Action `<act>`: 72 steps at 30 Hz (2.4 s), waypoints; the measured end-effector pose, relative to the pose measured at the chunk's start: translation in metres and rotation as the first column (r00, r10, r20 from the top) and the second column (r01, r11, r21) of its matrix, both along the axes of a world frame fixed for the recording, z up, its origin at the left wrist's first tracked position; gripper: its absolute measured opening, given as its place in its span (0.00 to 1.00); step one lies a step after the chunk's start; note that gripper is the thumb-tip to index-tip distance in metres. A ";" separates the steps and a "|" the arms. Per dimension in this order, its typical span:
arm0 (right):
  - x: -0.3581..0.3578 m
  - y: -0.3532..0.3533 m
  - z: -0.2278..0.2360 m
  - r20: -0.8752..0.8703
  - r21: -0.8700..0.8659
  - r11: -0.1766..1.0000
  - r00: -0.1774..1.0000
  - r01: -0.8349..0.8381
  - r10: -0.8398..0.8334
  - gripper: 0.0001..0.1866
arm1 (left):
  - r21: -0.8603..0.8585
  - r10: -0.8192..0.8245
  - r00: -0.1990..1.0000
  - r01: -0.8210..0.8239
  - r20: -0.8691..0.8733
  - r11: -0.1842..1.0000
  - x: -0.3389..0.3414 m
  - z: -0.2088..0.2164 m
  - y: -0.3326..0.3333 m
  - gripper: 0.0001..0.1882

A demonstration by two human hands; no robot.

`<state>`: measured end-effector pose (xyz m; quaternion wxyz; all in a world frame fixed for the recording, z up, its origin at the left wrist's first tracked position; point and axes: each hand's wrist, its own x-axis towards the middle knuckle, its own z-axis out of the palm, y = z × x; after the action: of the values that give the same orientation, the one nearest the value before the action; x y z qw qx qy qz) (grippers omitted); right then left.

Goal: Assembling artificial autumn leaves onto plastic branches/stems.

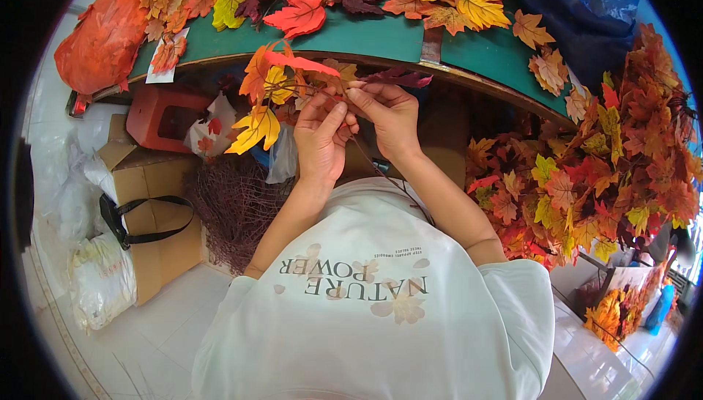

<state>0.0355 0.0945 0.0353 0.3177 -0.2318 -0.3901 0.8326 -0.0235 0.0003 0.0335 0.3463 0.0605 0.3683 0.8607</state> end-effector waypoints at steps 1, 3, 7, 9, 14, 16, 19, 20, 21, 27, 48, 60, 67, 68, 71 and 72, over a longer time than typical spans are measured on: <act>0.000 0.000 -0.002 0.000 0.001 1.000 1.000 0.001 -0.001 0.03 | -0.011 0.005 1.000 -0.005 -0.005 1.000 0.000 0.000 0.001 0.15; 0.000 0.000 -0.006 -0.011 0.062 0.998 1.000 -0.004 0.004 0.07 | -0.021 0.009 1.000 -0.010 -0.010 1.000 0.000 0.000 0.001 0.15; -0.002 -0.001 -0.006 0.012 0.029 1.000 1.000 0.000 0.000 0.07 | -0.049 0.010 1.000 -0.011 -0.026 0.999 -0.002 0.001 0.001 0.14; -0.002 -0.001 -0.007 -0.003 -0.002 1.000 1.000 0.003 -0.003 0.07 | -0.056 0.012 0.999 -0.014 -0.037 0.998 -0.001 0.003 0.002 0.14; -0.002 -0.004 -0.008 -0.027 -0.040 0.999 0.999 0.037 -0.038 0.07 | -0.077 0.013 0.999 -0.017 -0.052 0.997 -0.001 0.001 0.002 0.15; -0.002 -0.004 -0.008 -0.032 -0.092 0.995 0.999 0.040 -0.043 0.07 | -0.079 0.016 0.998 -0.020 -0.055 0.997 -0.001 0.001 0.002 0.15; -0.001 -0.004 -0.012 -0.028 -0.107 0.994 0.999 0.022 -0.026 0.07 | -0.084 0.023 0.998 -0.028 -0.059 0.996 -0.001 0.002 0.004 0.14; -0.001 -0.004 -0.013 -0.023 -0.080 0.996 0.999 0.028 -0.030 0.07 | -0.087 0.028 0.998 -0.033 -0.058 0.996 0.000 0.002 0.004 0.14; -0.001 -0.004 -0.013 -0.020 -0.052 0.998 0.999 0.033 -0.034 0.06 | -0.087 0.027 0.998 -0.032 -0.059 0.996 0.000 0.001 0.004 0.14; -0.002 -0.009 -0.014 -0.045 0.018 0.999 0.998 0.040 -0.039 0.05 | -0.087 0.064 0.997 -0.069 -0.050 0.994 -0.001 -0.005 0.008 0.13; -0.008 -0.014 -0.047 0.121 0.501 0.860 0.992 -0.096 0.041 0.17 | -0.115 0.137 0.976 -0.158 -0.172 0.981 -0.023 -0.027 0.004 0.06; 0.027 0.004 -0.007 0.184 0.080 0.781 0.779 -0.619 0.599 0.10 | 0.181 -0.200 0.975 0.182 0.092 0.967 -0.008 -0.031 -0.003 0.08; -0.001 0.102 0.009 0.154 0.987 0.104 0.884 -0.120 -0.441 0.06 | 0.106 -0.054 0.996 0.046 0.075 0.993 -0.025 -0.025 -0.013 0.13; -0.007 0.109 0.013 0.150 0.988 0.102 0.885 -0.116 -0.442 0.06 | 0.021 -0.087 0.994 0.086 0.067 0.996 -0.027 -0.018 -0.015 0.15; -0.021 0.127 0.032 0.095 0.995 0.044 0.853 -0.084 -0.514 0.09 | -0.128 -0.124 0.992 0.122 -0.006 0.984 -0.031 -0.017 -0.022 0.19; -0.023 0.134 0.040 0.137 0.980 -0.066 0.871 -0.190 -0.472 0.11 | -0.245 -0.135 0.982 0.101 -0.130 0.964 -0.035 -0.019 -0.024 0.19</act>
<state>0.0120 0.2286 0.0751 0.3735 -0.1533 -0.8996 0.1665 -0.0589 -0.0242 0.0147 0.3741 0.1031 0.4883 0.7817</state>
